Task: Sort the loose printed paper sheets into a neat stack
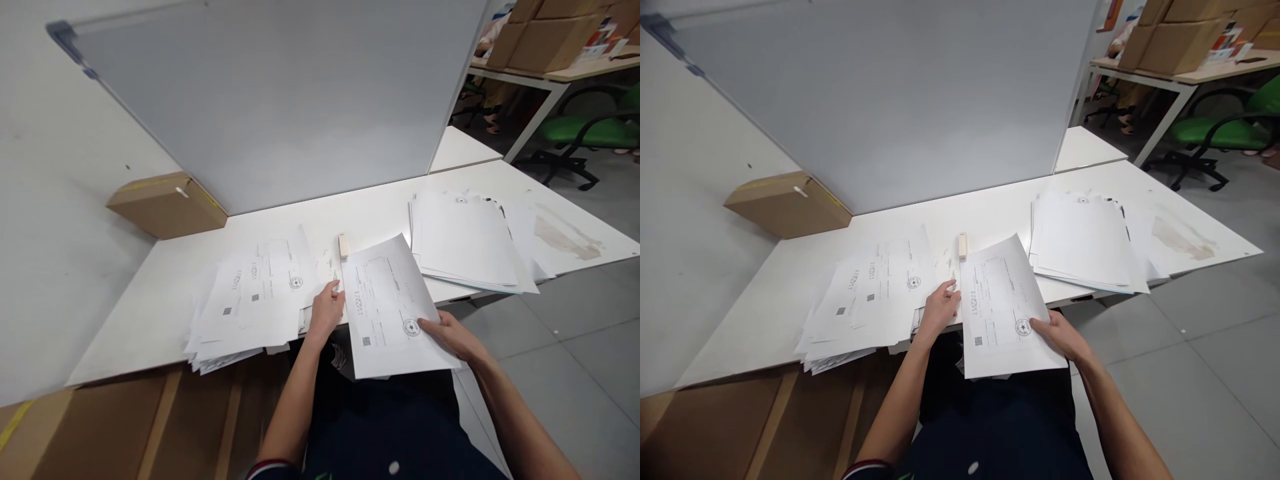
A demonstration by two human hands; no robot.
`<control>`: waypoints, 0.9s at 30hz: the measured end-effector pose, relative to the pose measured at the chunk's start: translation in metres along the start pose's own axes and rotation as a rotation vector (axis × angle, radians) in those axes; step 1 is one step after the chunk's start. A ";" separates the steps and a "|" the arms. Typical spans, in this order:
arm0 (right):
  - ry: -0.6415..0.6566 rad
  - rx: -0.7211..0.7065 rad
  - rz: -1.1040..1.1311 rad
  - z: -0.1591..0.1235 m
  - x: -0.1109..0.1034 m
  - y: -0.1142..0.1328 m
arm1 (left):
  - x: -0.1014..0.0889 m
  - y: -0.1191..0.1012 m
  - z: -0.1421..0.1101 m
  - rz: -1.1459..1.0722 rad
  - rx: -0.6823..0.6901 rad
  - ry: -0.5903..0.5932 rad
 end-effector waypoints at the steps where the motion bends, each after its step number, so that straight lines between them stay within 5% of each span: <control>1: 0.000 0.001 0.004 0.001 -0.001 -0.001 | -0.003 -0.002 0.003 0.042 0.026 -0.043; 7: 0.025 -0.017 0.010 0.004 0.001 -0.001 | -0.009 -0.022 0.026 0.282 0.178 -0.221; 18: -0.030 -0.036 -0.011 -0.001 -0.003 0.004 | 0.010 -0.030 0.040 0.493 0.181 -0.208; 21: -0.174 -0.054 -0.038 -0.008 -0.033 0.013 | 0.010 -0.031 0.023 0.512 0.236 -0.243; 27: -0.618 -0.248 -0.235 -0.026 -0.143 0.067 | -0.005 -0.010 -0.027 0.508 0.348 -0.262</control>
Point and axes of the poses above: each hand's wrist, its own z-axis towards the middle knuckle, its own x-axis out of the palm, y = z × x, the point moved 7 cm from there along z, towards the middle knuckle, and after that the axes turned 14 degrees about z, right-handed, at the moved point
